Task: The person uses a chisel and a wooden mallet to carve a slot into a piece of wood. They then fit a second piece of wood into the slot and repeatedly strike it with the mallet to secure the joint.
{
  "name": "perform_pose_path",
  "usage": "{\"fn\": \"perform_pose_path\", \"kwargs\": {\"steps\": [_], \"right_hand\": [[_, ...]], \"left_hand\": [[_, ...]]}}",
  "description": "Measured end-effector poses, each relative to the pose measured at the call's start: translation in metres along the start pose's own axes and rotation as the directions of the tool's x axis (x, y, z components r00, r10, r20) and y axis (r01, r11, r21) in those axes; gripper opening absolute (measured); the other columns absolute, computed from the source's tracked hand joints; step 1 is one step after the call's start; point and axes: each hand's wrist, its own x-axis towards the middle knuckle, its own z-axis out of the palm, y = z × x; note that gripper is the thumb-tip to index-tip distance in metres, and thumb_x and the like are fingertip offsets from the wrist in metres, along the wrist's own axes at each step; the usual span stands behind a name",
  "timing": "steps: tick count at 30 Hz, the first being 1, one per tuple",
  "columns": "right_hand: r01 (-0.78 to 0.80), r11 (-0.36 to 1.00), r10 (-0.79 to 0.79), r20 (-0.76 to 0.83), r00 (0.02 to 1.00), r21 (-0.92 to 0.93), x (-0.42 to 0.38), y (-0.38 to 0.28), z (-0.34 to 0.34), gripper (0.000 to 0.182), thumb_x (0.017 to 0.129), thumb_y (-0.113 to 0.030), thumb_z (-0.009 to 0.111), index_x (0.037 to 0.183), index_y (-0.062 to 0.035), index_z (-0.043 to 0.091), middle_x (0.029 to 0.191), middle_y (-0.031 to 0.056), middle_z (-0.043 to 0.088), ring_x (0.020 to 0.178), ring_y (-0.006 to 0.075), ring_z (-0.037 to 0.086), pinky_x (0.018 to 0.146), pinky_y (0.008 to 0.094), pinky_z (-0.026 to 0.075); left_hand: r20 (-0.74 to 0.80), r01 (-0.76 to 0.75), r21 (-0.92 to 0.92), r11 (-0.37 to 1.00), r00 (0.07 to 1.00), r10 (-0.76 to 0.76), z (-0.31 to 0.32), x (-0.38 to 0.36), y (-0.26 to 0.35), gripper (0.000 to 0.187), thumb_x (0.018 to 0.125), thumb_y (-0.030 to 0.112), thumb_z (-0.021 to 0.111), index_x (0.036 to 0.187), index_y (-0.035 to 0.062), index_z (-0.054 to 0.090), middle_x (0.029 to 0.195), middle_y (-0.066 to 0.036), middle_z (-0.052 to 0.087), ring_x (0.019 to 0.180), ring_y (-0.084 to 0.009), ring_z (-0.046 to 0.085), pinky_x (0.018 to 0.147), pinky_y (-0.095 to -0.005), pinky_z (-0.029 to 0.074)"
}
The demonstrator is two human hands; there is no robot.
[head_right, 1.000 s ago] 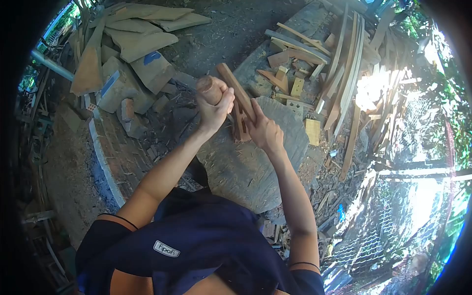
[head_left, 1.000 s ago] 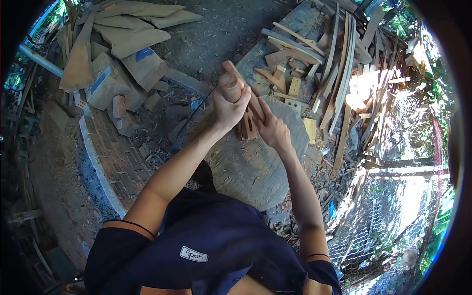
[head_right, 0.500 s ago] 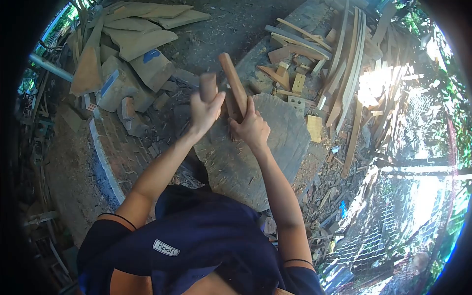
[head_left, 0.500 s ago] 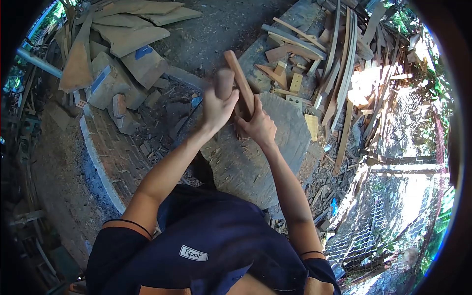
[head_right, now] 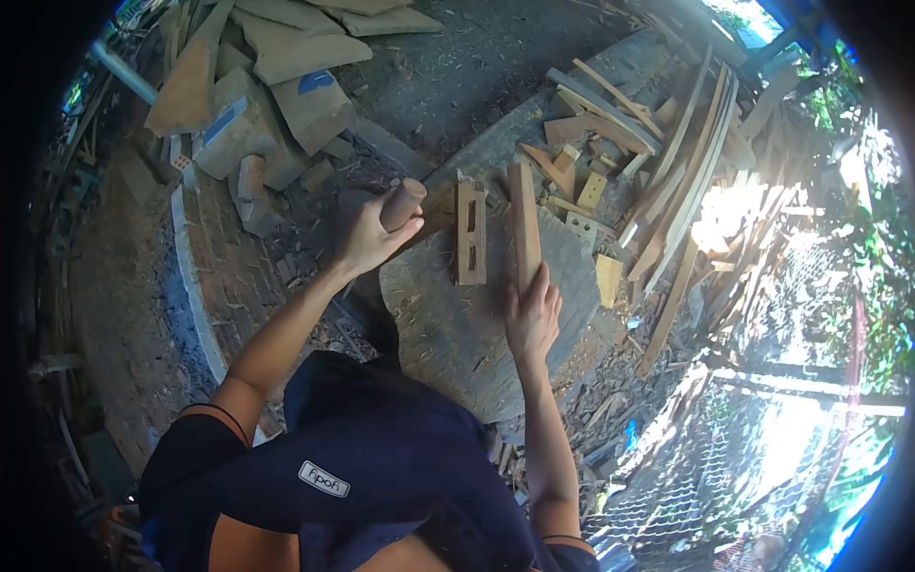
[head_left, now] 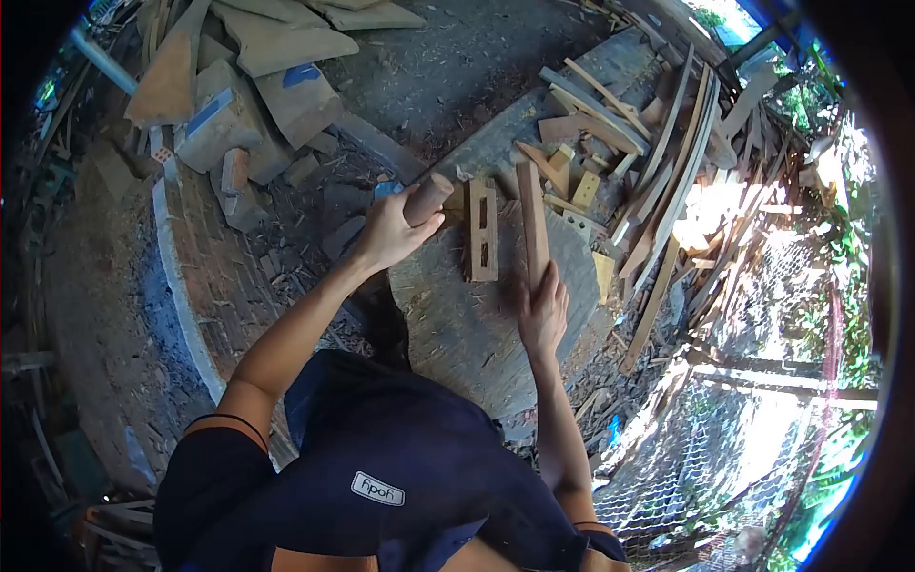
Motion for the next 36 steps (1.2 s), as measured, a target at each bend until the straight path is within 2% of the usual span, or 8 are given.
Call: {"fn": "perform_pose_path", "kwargs": {"steps": [6, 12, 17, 22, 24, 26, 29, 36], "right_hand": [[0.344, 0.913, -0.356, -0.018, 0.934, -0.222, 0.018, -0.009, -0.009, 0.066, 0.087, -0.021, 0.063, 0.146, -0.0129, 0.036, 0.134, 0.0172, 0.044, 0.123, 0.0358, 0.043, 0.102, 0.0473, 0.038], [0.849, 0.322, -0.856, 0.254, 0.45, -0.419, 0.122, -0.063, 0.005, 0.047, 0.091, -0.019, 0.054, 0.137, -0.0258, 0.051, 0.142, 0.0061, 0.044, 0.138, 0.0293, 0.034, 0.111, 0.0413, 0.033], [0.97, 0.021, -0.842, 0.518, 0.148, -0.242, 0.151, -0.075, 0.004, 0.036, 0.09, -0.038, 0.058, 0.118, -0.0162, 0.064, 0.133, 0.0078, 0.054, 0.135, 0.024, 0.041, 0.11, 0.039, 0.037], [0.646, 0.739, -0.624, 0.552, 0.552, 0.19, 0.092, -0.068, -0.044, 0.046, 0.093, -0.04, 0.06, 0.121, -0.004, 0.06, 0.102, 0.0138, 0.067, 0.091, 0.0288, 0.068, 0.079, 0.0404, 0.056], [0.363, 0.86, -0.503, 0.478, 0.721, 0.357, 0.058, -0.078, -0.056, 0.047, 0.096, -0.04, 0.057, 0.122, -0.0015, 0.058, 0.097, 0.0139, 0.067, 0.085, 0.026, 0.068, 0.071, 0.0374, 0.057], [0.005, 0.674, -0.301, 0.269, 0.915, 0.738, 0.028, -0.083, -0.032, 0.05, 0.1, -0.04, 0.049, 0.126, 0.0028, 0.052, 0.083, 0.0142, 0.064, 0.068, 0.019, 0.066, 0.05, 0.0308, 0.054], [-0.227, 0.832, -0.088, 0.523, 0.848, 0.507, 0.026, -0.084, 0.001, 0.039, 0.104, -0.032, 0.041, 0.131, -0.0031, 0.044, 0.075, 0.007, 0.059, 0.056, 0.0148, 0.062, 0.046, 0.0244, 0.05], [-0.014, 0.771, -0.176, 0.235, 0.956, 0.637, 0.009, -0.12, -0.001, 0.04, 0.105, -0.032, 0.038, 0.137, -0.0097, 0.035, 0.076, 0.0083, 0.058, 0.05, 0.014, 0.06, 0.036, 0.0244, 0.043]], "left_hand": [[0.014, -0.044, 0.008, 0.999, 0.999, 0.044, 0.01, -0.009, -0.001, 0.037, 0.081, 0.023, 0.073, 0.106, -0.0024, 0.063, 0.081, -0.018, 0.069, 0.071, -0.0265, 0.069, 0.065, -0.0365, 0.053], [0.013, 0.003, 0.082, 0.997, 1.0, -0.004, -0.013, -0.025, 0.027, 0.05, 0.082, 0.023, 0.074, 0.114, -0.0123, 0.058, 0.089, -0.024, 0.069, 0.082, -0.0272, 0.071, 0.073, -0.0346, 0.053], [-0.245, -0.016, 0.199, 0.98, 0.967, 0.065, -0.048, -0.061, 0.018, 0.042, 0.08, 0.023, 0.074, 0.108, -0.0061, 0.063, 0.086, -0.024, 0.069, 0.08, -0.033, 0.071, 0.069, -0.0377, 0.053], [-0.425, 0.0, 0.051, 0.999, 0.905, 0.022, -0.077, -0.093, -0.01, 0.018, 0.085, 0.013, 0.071, 0.097, 0.0025, 0.063, 0.072, -0.006, 0.064, 0.06, -0.0142, 0.062, 0.057, -0.0297, 0.05], [-0.396, 0.325, -0.215, 0.921, 0.833, -0.386, -0.085, -0.098, -0.012, 0.017, 0.084, 0.016, 0.072, 0.092, 0.003, 0.064, 0.077, -0.002, 0.064, 0.07, -0.0089, 0.059, 0.065, -0.0276, 0.048], [-0.387, 0.323, -0.237, 0.916, 0.834, -0.394, -0.083, -0.093, -0.016, 0.017, 0.084, 0.015, 0.072, 0.092, 0.0028, 0.064, 0.076, -0.002, 0.064, 0.069, -0.0087, 0.059, 0.065, -0.0273, 0.047], [-0.324, 0.307, -0.238, 0.922, 0.869, -0.373, -0.071, -0.078, -0.012, 0.017, 0.085, 0.016, 0.072, 0.091, 0.0026, 0.064, 0.076, -0.002, 0.064, 0.07, -0.0088, 0.059, 0.065, -0.0274, 0.047], [-0.252, 0.086, -0.163, 0.983, 0.96, -0.126, -0.051, -0.052, -0.014, 0.019, 0.083, 0.016, 0.072, 0.094, 0.0024, 0.065, 0.081, -0.005, 0.068, 0.073, -0.0128, 0.064, 0.069, -0.0298, 0.05]]}}
